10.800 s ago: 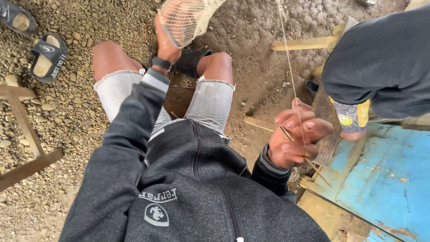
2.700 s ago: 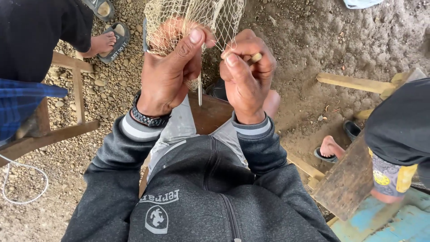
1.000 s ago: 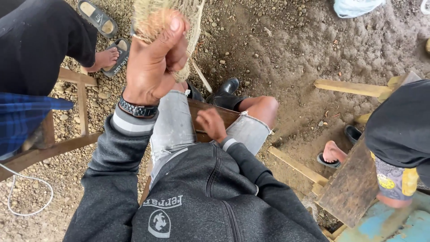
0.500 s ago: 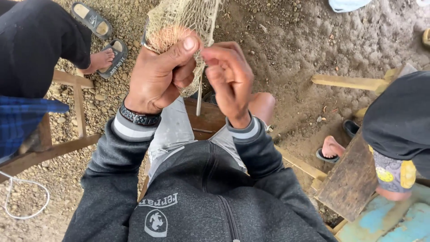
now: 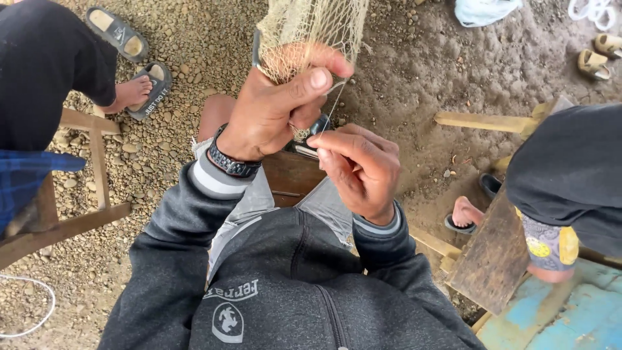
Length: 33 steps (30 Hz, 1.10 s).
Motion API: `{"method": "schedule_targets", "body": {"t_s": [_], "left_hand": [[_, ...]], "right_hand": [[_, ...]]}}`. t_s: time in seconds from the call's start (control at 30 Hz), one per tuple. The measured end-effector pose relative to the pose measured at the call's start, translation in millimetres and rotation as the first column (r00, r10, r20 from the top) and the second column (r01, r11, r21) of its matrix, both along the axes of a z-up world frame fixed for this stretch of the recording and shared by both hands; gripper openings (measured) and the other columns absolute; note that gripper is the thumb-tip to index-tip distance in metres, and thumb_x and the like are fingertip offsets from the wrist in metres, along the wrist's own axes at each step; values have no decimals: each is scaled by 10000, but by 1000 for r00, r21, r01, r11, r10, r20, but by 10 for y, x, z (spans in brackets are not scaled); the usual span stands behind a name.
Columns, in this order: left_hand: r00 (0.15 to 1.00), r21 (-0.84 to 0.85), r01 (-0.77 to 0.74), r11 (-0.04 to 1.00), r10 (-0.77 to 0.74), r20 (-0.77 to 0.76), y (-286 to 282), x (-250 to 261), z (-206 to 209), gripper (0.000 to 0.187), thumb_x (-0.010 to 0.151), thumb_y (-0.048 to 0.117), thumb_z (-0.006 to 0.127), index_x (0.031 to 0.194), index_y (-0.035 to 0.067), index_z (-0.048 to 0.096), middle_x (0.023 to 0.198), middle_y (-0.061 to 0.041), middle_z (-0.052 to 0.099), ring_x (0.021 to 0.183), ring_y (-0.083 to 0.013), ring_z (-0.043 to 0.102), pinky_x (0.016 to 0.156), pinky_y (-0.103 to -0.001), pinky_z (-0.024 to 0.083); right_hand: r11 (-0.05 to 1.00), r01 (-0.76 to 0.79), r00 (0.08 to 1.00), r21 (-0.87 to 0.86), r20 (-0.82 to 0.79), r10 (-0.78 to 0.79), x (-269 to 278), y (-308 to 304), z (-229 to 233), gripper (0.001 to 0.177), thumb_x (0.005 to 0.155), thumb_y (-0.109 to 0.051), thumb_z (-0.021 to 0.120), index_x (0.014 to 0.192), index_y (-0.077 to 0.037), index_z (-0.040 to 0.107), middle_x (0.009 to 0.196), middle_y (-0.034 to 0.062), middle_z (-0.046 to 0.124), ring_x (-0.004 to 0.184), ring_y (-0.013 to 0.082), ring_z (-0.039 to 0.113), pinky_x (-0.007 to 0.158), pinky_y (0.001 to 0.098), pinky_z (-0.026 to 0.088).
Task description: The person is repairing a fishing net using a netting needle and twine, making knots to fix holes and trimming excess twine with scissors.
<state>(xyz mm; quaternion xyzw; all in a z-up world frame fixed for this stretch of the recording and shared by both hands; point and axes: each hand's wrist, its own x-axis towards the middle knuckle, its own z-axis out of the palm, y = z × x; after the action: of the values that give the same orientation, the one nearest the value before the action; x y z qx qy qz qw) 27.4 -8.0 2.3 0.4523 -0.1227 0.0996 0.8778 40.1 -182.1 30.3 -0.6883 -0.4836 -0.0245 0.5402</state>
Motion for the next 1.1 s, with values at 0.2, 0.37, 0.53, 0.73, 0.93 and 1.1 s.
{"method": "schedule_targets", "body": {"t_s": [0.2, 0.37, 0.53, 0.73, 0.93, 1.1], "left_hand": [[999, -89, -54, 995, 53, -15, 14, 10, 91, 80, 1008, 114, 728, 1066, 92, 678, 600, 56, 424, 464, -56, 333, 420, -193, 235], [994, -94, -7, 996, 17, 104, 250, 453, -157, 73, 1015, 125, 720, 1071, 98, 681, 795, 38, 573, 467, -61, 334, 412, -200, 279], [992, 75, -86, 993, 92, -85, 289, 721, -18, 391, 888, 315, 723, 626, 155, 481, 468, 42, 330, 404, -40, 245, 437, -217, 208], [856, 31, -271, 962, 226, 465, 56, 952, 190, 83, 1032, 313, 602, 1042, 243, 647, 860, 1, 630, 501, -119, 398, 404, -237, 364], [912, -60, -181, 982, 190, 362, -171, 712, 138, 83, 1025, 257, 612, 1017, 193, 665, 947, 18, 676, 938, -102, 663, 963, -262, 553], [968, -47, -93, 995, 101, 229, -299, 842, -210, 103, 999, 232, 644, 1057, 147, 645, 1020, -42, 710, 988, -160, 695, 890, -323, 546]], "right_hand": [[973, 191, 966, -129, 200, -163, 20, 34, -123, 198, 1100, -107, 545, 1127, 9, 704, 971, 169, 662, 841, 281, 637, 764, 392, 498], [939, 341, 877, -46, 376, -300, -82, 263, -226, 321, 1126, -214, 508, 1256, 44, 648, 1232, 235, 559, 1130, 346, 610, 957, 461, 558], [777, -629, 771, -32, -159, 617, -134, 518, -595, 138, 1049, -62, 517, 1000, -11, 636, 869, 139, 629, 725, 286, 601, 673, 382, 498], [600, -786, 484, -149, -752, 447, -336, 1900, -2115, 291, 1014, -364, 535, 1122, -94, 539, 746, -15, 607, 619, 72, 564, 538, 225, 458], [697, -717, 289, -13, -915, 280, -1010, 3600, -1840, 1331, 591, -660, 694, 1608, 3, 148, 1143, 170, 677, 881, 184, 701, 583, 252, 619], [764, -609, 175, 212, -904, 390, -1430, 3833, -1996, 1010, 747, -477, 746, 1567, -40, 351, 1024, 128, 740, 845, 200, 754, 601, 267, 647]]}}
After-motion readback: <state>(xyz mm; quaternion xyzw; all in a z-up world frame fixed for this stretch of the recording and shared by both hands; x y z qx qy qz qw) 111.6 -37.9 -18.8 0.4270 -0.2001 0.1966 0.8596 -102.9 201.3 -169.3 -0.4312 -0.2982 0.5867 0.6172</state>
